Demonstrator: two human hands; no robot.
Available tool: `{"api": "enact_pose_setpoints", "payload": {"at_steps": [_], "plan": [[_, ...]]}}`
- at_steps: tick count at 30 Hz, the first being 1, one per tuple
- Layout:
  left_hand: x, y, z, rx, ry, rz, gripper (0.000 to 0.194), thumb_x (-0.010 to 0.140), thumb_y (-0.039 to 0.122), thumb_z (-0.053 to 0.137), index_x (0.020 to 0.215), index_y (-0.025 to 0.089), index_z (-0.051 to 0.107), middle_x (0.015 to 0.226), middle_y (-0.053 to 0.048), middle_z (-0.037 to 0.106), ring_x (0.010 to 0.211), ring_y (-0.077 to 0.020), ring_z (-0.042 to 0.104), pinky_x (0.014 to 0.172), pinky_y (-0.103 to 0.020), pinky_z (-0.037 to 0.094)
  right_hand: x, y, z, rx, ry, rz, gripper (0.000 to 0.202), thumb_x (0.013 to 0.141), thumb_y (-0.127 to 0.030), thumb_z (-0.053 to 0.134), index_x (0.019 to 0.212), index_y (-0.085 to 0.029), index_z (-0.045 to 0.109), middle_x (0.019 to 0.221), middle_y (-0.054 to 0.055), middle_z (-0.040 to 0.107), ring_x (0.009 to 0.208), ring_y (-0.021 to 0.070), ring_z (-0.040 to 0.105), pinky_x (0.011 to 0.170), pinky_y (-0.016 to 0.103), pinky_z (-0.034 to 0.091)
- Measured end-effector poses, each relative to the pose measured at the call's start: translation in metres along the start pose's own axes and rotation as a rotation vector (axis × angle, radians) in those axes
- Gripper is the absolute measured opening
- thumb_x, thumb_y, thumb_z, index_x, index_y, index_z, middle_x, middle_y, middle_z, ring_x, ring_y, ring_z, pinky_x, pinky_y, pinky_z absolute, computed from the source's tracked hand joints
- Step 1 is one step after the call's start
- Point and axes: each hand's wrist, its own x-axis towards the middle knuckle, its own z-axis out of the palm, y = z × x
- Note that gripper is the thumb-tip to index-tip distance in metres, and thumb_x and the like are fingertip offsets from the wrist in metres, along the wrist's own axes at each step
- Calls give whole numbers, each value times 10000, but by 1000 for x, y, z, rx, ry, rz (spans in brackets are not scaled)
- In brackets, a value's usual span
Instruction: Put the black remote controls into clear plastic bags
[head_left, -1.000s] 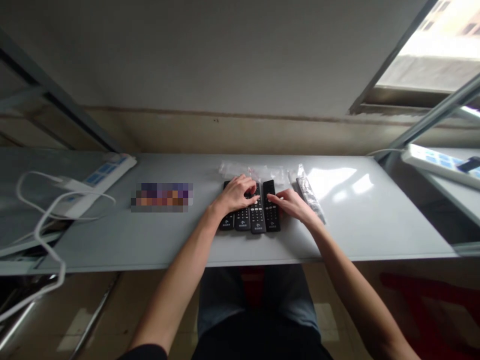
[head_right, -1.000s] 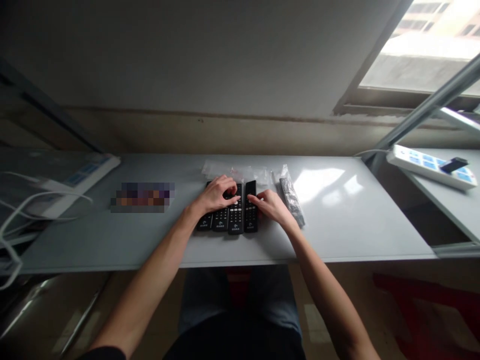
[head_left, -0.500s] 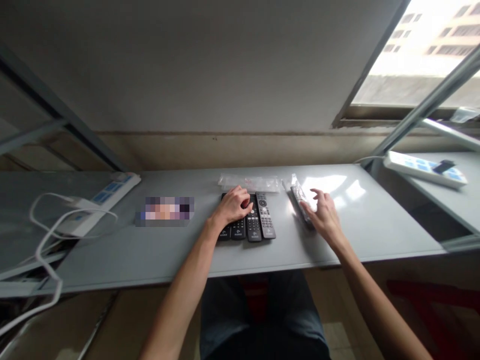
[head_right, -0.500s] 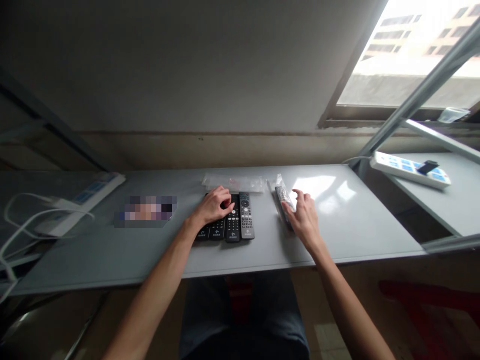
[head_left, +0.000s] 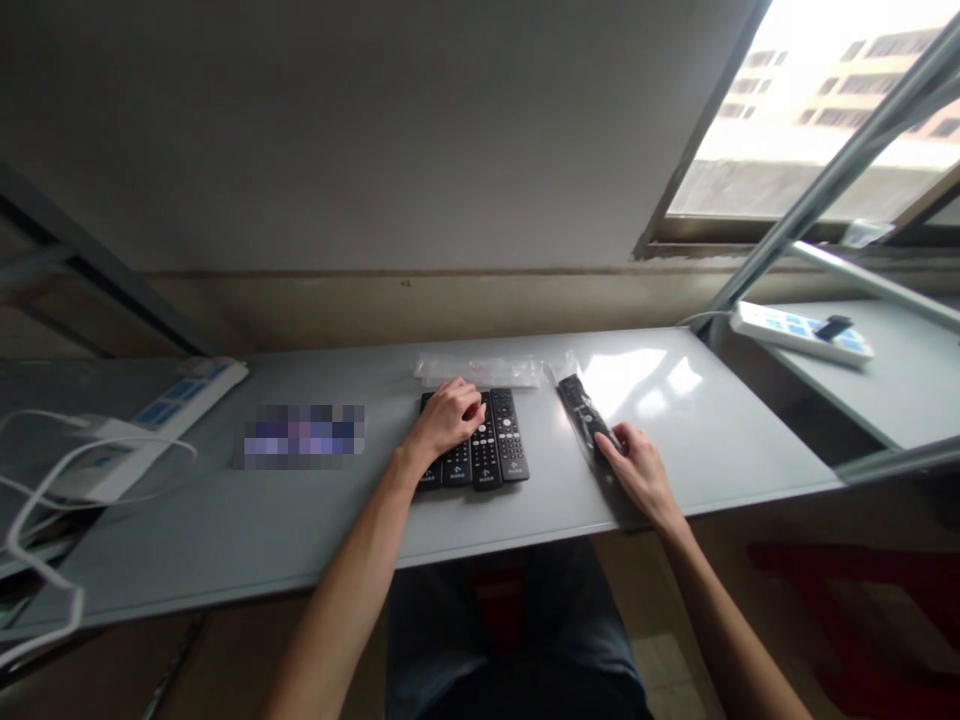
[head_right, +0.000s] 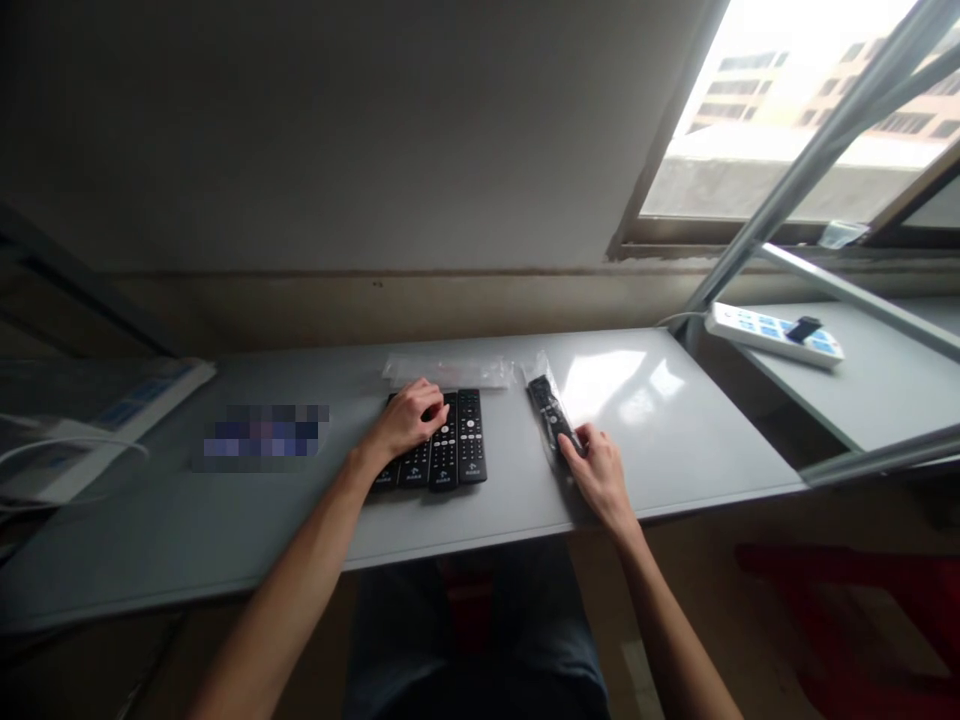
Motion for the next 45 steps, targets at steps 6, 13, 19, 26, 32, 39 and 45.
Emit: {"api": "enact_pose_setpoints", "payload": {"at_steps": [6,13,19,26,32,39,45], "plan": [[-1,-2,3,-74,34,-19,314,991,215,542,679,232,507,746,-32,601,819,-226,535,864,-377,471,-7,0,-10,319,333,86,526,918,-762,585,886,-238,556,701,-43,545,575,137,484,551,281,419],[3,7,-4,-702,195,-175,395,1062,544,529,938,196,669,887,-52,737,890,-211,680,869,-343,508,20,-37,5,835,325,61,525,816,-670,819,827,-235,526,698,-68,530,523,79,441,487,237,379],[5,4,-17,-1464,288,-298,914,856,862,649,1495,239,455,1286,-164,765,1038,-319,801,711,-342,620,78,-96,78,964,-168,63,578,741,-712,874,726,-214,582,590,-54,503,489,84,416,445,245,360],[7,-12,-15,-1456,630,-472,653,781,586,919,1215,251,565,1038,-29,781,1015,-274,810,740,-322,653,104,-106,132,983,-469,102,599,720,-775,843,780,-237,587,587,-56,498,492,106,447,434,248,354],[6,-6,-15,-1414,481,-486,561,819,554,889,1196,182,704,1169,-114,805,1006,-256,787,729,-325,659,91,-90,123,993,-625,148,463,888,-610,768,1107,-203,746,707,-2,623,568,133,513,467,271,385],[3,-10,-17,-1421,650,-561,447,852,522,857,1077,146,766,1105,-114,828,882,-201,789,607,-245,610,81,-95,121,763,-816,78,565,833,-748,754,865,-184,733,724,52,727,537,143,574,466,271,431],[4,-13,-15,-1444,711,-572,398,861,437,866,1112,145,765,1107,-115,827,894,-211,795,603,-242,599,79,-96,123,369,-552,-154,766,889,-895,544,525,-224,591,405,3,496,417,123,431,483,287,348]]}}
